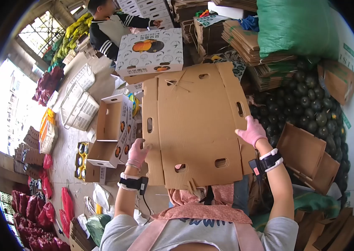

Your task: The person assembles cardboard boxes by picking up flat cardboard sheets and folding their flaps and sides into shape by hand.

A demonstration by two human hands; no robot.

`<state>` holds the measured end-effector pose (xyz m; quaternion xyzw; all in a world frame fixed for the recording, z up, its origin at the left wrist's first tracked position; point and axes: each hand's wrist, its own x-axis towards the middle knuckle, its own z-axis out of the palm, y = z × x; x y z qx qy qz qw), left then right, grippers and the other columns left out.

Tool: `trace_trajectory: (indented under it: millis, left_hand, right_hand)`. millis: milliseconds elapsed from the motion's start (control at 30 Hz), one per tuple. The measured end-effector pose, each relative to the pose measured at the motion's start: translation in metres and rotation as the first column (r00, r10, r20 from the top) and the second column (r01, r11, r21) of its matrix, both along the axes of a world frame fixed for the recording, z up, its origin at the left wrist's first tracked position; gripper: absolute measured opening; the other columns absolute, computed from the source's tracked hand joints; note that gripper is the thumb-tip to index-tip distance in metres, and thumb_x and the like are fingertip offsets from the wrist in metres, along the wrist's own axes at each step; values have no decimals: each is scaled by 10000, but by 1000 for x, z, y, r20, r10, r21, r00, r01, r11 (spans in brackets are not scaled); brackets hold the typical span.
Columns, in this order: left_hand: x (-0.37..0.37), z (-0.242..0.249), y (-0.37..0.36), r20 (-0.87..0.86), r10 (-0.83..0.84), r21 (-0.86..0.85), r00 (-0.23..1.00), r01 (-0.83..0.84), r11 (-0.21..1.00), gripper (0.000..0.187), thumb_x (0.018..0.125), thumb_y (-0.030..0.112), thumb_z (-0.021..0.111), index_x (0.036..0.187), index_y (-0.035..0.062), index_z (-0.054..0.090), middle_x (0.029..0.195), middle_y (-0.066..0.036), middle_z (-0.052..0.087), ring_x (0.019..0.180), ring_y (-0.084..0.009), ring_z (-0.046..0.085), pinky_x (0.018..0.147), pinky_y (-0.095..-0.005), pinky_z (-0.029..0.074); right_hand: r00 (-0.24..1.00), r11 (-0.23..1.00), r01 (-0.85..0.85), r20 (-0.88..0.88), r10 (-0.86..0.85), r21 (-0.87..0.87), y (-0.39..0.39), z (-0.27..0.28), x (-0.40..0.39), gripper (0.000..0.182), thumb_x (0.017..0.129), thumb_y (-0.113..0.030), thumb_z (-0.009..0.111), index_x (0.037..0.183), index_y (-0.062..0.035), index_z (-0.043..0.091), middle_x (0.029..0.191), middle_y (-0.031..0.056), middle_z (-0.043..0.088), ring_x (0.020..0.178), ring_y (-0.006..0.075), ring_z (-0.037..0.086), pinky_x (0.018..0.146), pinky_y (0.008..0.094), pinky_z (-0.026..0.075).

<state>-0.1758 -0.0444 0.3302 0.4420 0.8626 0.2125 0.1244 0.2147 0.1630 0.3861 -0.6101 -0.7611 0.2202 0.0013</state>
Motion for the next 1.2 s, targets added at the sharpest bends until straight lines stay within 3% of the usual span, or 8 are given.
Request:
trace_trajectory:
  millis: [433, 633, 767, 900, 967, 1000, 1100, 1200]
  left_hand:
    - [12, -23, 34, 13, 118, 15, 993, -118, 993, 703, 698, 365, 726, 1264, 98, 405, 1243, -219, 446, 1141, -368, 447, 927, -436, 418]
    - [26, 2, 73, -324, -142, -250, 935, 60, 966, 822, 635, 404, 754, 1322, 161, 370, 1339, -194, 357, 1238, -377, 350, 956, -487, 385]
    - [24, -6, 109, -195, -313, -292, 930, 249, 923, 861, 610, 422, 774, 1321, 146, 374, 1339, -204, 350, 1244, -390, 334, 972, -483, 373]
    - [45, 10, 135, -240, -348, -382, 906, 241, 892, 984, 536, 458, 821, 1334, 117, 358, 1319, -207, 375, 1219, -392, 360, 984, -457, 372]
    - [44, 20, 153, -287, -456, -386, 842, 334, 860, 1017, 523, 451, 829, 1350, 120, 339, 1328, -207, 366, 1217, -398, 360, 988, -458, 372]
    - [31, 11, 167, -279, -488, -320, 827, 399, 859, 1048, 507, 431, 840, 1357, 94, 329, 1304, -206, 400, 1217, -394, 362, 1009, -440, 358]
    - [4, 2, 218, -140, -464, -320, 875, 403, 857, 1062, 491, 420, 848, 1363, 103, 332, 1290, -224, 413, 1269, -395, 299, 1020, -442, 344]
    - [3, 6, 249, -115, -462, -324, 880, 406, 855, 1000, 484, 373, 859, 1320, 73, 399, 1178, -191, 507, 1106, -317, 501, 928, -384, 439]
  right_hand:
    - [995, 990, 21, -90, -34, -140, 3, -19, 22, 670, 769, -393, 645, 1229, 15, 379, 1150, 245, 557, 1079, 364, 537, 906, 394, 443]
    - [993, 980, -51, -117, 28, -194, 17, -11, 26, 744, 765, -413, 645, 1286, 18, 335, 1218, 252, 513, 1125, 364, 505, 937, 388, 417]
    - [952, 968, -1, -298, -76, -251, 50, -30, 33, 598, 800, -353, 622, 1240, 11, 444, 1176, 249, 545, 1101, 353, 527, 923, 373, 424]
    - [850, 932, -129, -522, -73, -339, 105, -76, 40, 383, 840, -246, 562, 1119, 16, 555, 1070, 214, 602, 986, 306, 588, 867, 323, 456]
    - [626, 785, -133, -665, -406, -605, 147, -92, 41, 327, 844, -189, 543, 1119, -13, 566, 997, 161, 630, 900, 270, 620, 788, 327, 494]
    - [632, 906, -207, -758, -163, -368, 183, -120, 42, 298, 844, -159, 533, 1110, -30, 573, 978, 133, 632, 874, 252, 628, 741, 333, 505]
    - [465, 782, -120, -730, -501, -612, 240, -125, 27, 253, 838, -103, 534, 1084, -75, 587, 1001, 59, 631, 873, 252, 630, 697, 343, 512]
    - [398, 684, -254, -719, -570, -683, 299, -211, -1, 309, 837, -93, 515, 1144, -112, 548, 961, 68, 624, 795, 198, 618, 643, 340, 487]
